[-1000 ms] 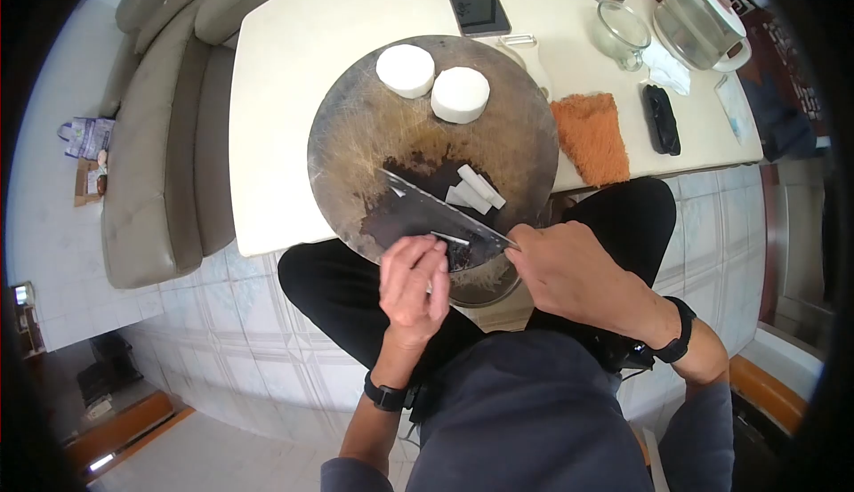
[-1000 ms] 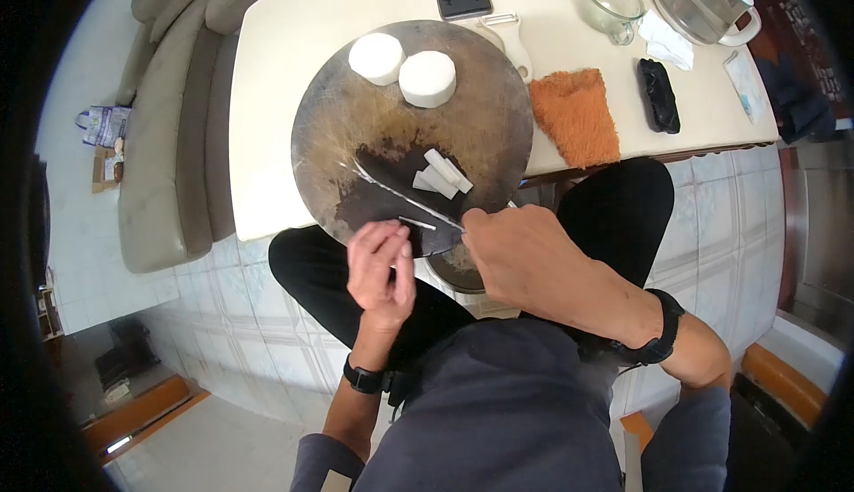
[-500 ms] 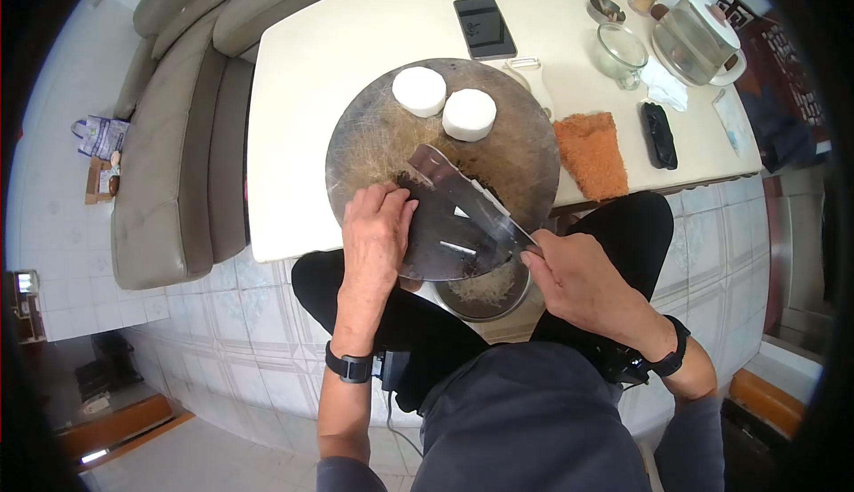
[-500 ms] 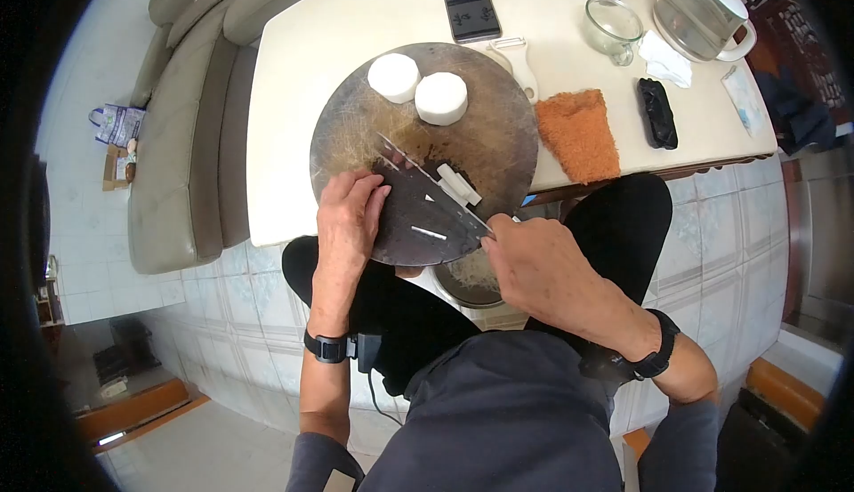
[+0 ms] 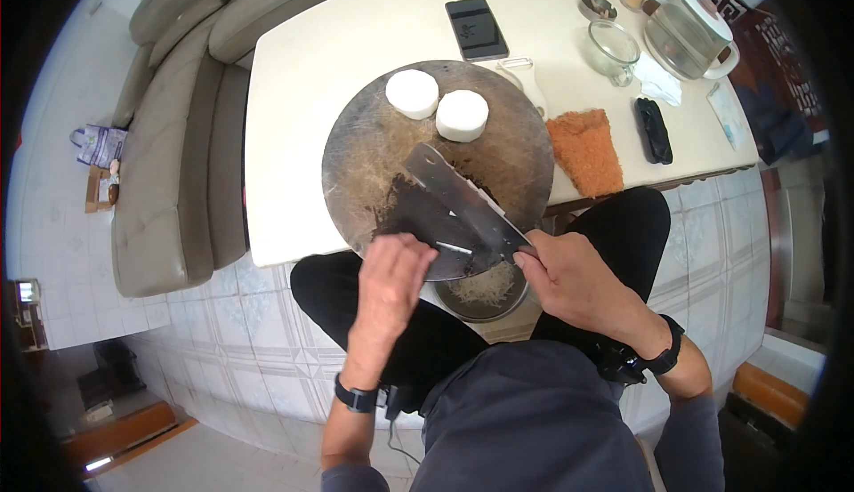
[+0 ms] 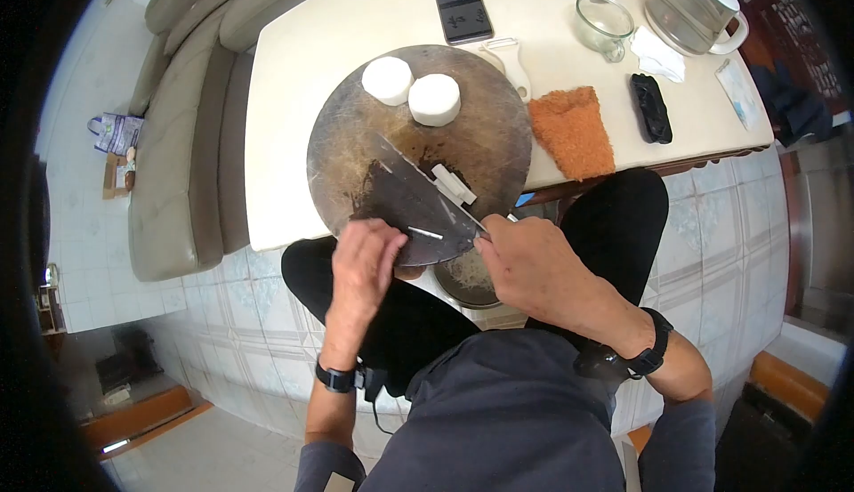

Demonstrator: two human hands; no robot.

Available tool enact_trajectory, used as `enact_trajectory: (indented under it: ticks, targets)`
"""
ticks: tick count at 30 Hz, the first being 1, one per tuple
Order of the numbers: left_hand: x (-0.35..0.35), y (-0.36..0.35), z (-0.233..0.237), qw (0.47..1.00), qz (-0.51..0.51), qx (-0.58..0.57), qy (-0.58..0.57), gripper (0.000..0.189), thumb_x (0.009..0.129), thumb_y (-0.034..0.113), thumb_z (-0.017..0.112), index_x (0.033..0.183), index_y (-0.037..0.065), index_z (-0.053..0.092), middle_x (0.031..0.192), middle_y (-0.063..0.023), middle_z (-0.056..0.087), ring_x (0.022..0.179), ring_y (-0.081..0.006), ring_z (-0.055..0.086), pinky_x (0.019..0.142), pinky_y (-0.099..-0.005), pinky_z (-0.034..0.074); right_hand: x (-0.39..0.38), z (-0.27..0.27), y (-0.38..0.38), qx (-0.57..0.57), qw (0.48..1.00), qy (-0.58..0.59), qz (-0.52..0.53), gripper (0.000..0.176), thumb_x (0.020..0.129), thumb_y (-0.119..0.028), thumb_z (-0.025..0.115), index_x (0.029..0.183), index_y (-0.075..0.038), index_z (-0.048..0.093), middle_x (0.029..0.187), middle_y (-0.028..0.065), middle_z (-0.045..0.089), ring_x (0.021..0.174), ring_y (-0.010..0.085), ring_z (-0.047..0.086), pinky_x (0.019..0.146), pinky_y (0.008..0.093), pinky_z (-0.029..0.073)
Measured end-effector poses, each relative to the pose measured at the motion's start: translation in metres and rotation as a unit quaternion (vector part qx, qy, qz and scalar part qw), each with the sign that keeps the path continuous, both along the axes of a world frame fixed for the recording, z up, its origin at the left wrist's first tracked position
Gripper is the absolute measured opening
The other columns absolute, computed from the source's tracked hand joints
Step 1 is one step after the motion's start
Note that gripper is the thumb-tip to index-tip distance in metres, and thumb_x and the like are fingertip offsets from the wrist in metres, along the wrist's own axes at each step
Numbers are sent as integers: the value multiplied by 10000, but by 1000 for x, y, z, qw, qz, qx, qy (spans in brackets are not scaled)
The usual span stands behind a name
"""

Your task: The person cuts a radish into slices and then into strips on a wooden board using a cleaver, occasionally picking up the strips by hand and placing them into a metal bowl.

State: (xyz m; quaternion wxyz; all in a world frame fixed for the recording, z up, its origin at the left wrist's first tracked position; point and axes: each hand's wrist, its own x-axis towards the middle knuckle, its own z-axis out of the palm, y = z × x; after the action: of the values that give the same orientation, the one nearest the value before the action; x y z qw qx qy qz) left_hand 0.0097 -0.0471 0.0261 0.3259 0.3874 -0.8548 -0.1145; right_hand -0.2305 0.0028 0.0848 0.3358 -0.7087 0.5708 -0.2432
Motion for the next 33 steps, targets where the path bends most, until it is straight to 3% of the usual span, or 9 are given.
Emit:
enact_trajectory:
  ticks: [6,11,20,27,33]
  targets:
    - [-32,23,-10,998,13,-1,64,221,685,19,793,868,9,670,872,-112,628,832,-284,613,677,-366,496,5,2,-3,3,1000,-15,4,222,904,-109,576,761,32,482,612,229,522,579,433,530,510,448,391]
    - [-29,23,-7,993,35,58,100,274,690,56,809,924,-6,680,950,-129,635,869,-302,618,748,-378,503,-4,7,-3,12,1000,-8,-17,162,910,-127,567,821,5,538,633,212,560,620,410,582,554,458,441]
    - [-42,-6,-1,998,37,54,22,301,771,39,733,1060,-6,667,1083,-134,614,1008,-313,566,855,-396,437,-13,16,-6,30,999,-3,-39,148,909,-109,568,823,7,535,638,215,560,627,410,589,556,459,445]
    - [-49,-17,6,995,51,84,-11,308,771,62,734,1062,6,650,1003,-128,593,947,-322,549,824,-400,434,-8,7,-2,27,999,24,-21,166,920,-131,552,822,3,535,642,217,571,630,416,596,565,475,456]
    - [-47,-25,12,988,60,139,-6,247,750,91,758,954,28,633,920,-130,566,909,-332,545,792,-415,437,-5,7,1,51,998,39,-22,186,922,-140,545,814,11,535,620,213,567,635,416,602,574,478,467]
